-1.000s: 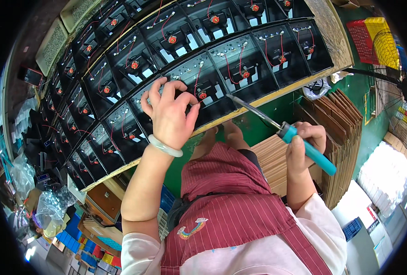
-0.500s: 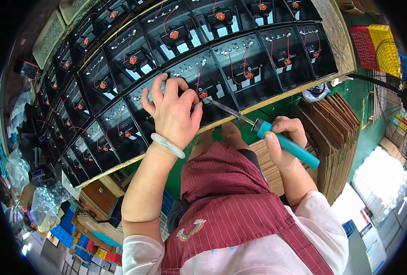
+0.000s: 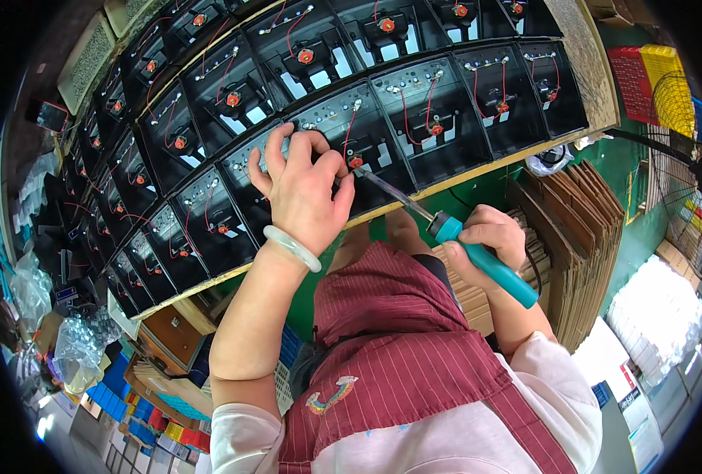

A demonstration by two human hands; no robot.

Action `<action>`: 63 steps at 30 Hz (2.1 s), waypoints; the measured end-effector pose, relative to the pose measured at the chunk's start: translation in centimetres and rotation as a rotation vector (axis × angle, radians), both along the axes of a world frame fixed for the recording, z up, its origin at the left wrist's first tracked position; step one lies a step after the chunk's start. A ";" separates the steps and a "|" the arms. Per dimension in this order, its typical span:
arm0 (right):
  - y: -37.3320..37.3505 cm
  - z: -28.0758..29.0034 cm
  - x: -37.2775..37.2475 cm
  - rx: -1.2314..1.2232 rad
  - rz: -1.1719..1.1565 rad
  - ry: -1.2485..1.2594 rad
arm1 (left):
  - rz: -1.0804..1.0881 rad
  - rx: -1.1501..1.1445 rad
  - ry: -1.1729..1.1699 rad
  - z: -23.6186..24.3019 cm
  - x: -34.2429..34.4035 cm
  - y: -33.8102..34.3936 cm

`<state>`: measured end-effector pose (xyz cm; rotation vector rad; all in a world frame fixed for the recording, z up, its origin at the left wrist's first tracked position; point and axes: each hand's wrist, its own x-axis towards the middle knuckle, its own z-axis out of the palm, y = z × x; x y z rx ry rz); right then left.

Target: The person solders wires onto electronic components in plastic housings using a soldering iron, holding each wire in place by hand.

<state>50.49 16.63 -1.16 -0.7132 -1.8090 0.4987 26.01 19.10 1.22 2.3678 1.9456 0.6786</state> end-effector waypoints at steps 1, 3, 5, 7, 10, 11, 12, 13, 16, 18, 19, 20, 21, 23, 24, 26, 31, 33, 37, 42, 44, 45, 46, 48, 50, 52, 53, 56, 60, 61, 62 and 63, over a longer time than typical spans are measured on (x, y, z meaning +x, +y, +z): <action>0.0 0.2 0.1 0.000 0.001 0.000 | 0.001 0.000 0.000 0.0 0.0 0.0; 0.0 0.6 0.2 0.040 0.054 -0.099 | -0.005 0.007 -0.009 0.0 -0.1 0.0; -0.2 0.7 0.4 0.033 0.064 -0.103 | -0.006 -0.004 -0.019 0.0 -0.1 -0.1; -0.4 1.0 1.0 -0.053 0.066 -0.042 | -0.007 -0.014 -0.029 -0.1 -0.2 -0.1; -0.8 1.0 1.8 -0.081 0.043 0.146 | -0.011 -0.003 -0.035 -0.3 0.0 0.0; -0.8 1.3 2.0 -0.081 0.052 0.149 | -0.012 -0.002 -0.032 -0.2 0.0 0.0; -0.8 1.3 2.1 -0.081 0.053 0.148 | -0.012 -0.001 -0.030 -0.2 0.1 0.0; -0.8 1.3 2.1 -0.078 0.028 0.158 | -0.010 0.000 -0.032 -0.2 0.1 0.0; -0.8 1.3 2.0 -0.077 0.007 0.159 | -0.016 0.007 -0.033 -0.3 -0.1 0.0; -0.9 1.4 1.8 -0.092 -0.012 0.135 | -0.015 0.015 -0.025 -0.4 -0.1 -0.1; -1.0 1.3 1.7 -0.091 -0.009 0.134 | -0.012 0.016 -0.026 -0.4 -0.1 -0.1; -1.1 1.1 1.7 -0.091 -0.034 0.145 | -0.014 0.013 -0.022 -0.4 -0.1 -0.1; -1.2 1.0 1.7 -0.091 -0.058 0.157 | -0.016 0.010 -0.019 -0.4 -0.1 -0.2; -1.3 1.1 1.7 -0.108 -0.051 0.167 | -0.020 0.007 -0.012 -0.2 -0.1 -0.3; -1.3 1.1 1.7 -0.126 -0.047 0.180 | -0.028 0.004 -0.005 -0.1 -0.2 -0.5; -1.4 1.4 1.5 -0.136 -0.044 0.180 | -0.084 0.056 -0.061 0.8 -1.2 -0.9; -1.7 1.2 1.4 -0.130 -0.148 0.203 | -0.020 0.223 -0.132 3.2 -7.6 -2.4; -1.7 1.1 1.4 -0.154 -0.139 0.227 | -0.039 0.166 -0.105 3.2 -9.4 -3.1; -1.7 1.4 0.6 -0.181 -0.116 0.238 | -0.220 0.114 0.054 2.9 -9.2 -3.6; -1.7 1.3 0.0 -0.172 -0.089 0.235 | -0.224 0.123 0.153 1.8 -8.6 -3.9; -1.6 1.3 -0.1 -0.168 -0.062 0.239 | -0.164 0.116 0.103 1.9 -8.8 -4.4; -1.7 1.3 -0.3 -0.169 -0.062 0.239 | -0.104 0.066 0.091 1.5 -8.8 -4.8; -1.7 1.4 -0.7 -0.194 -0.040 0.248 | -0.103 0.065 0.092 1.1 -8.8 -5.0; -1.7 1.3 -1.6 -0.245 0.027 0.282 | 0.055 0.047 0.068 0.1 -8.4 -5.2; -1.6 1.3 -2.3 -0.256 0.094 0.234 | 0.080 0.027 0.055 -0.4 -8.1 -5.2; -1.5 1.0 -3.1 -0.255 0.136 0.218 | 0.085 0.006 0.025 -0.4 -7.9 -5.1; -1.3 0.7 -3.4 -0.253 0.146 0.209 | 0.085 0.005 0.024 -0.4 -8.0 -5.0; -0.8 0.2 -4.4 -0.214 0.150 0.177 | 0.061 -0.011 0.031 -0.3 -8.1 -4.9; -0.8 -0.4 -5.2 -0.202 0.141 0.138 | 0.058 -0.002 0.051 -0.2 -7.9 -4.9; -0.8 -0.5 -5.4 -0.196 0.139 0.128 | 0.063 0.011 0.060 -0.2 -7.8 -4.9; -0.7 -0.4 -5.6 -0.214 0.142 0.130 | 0.066 0.010 0.059 -0.2 -7.8 -5.0; -0.7 -0.4 -5.7 -0.215 0.144 0.129 | 0.067 0.003 0.057 -0.2 -7.8 -5.0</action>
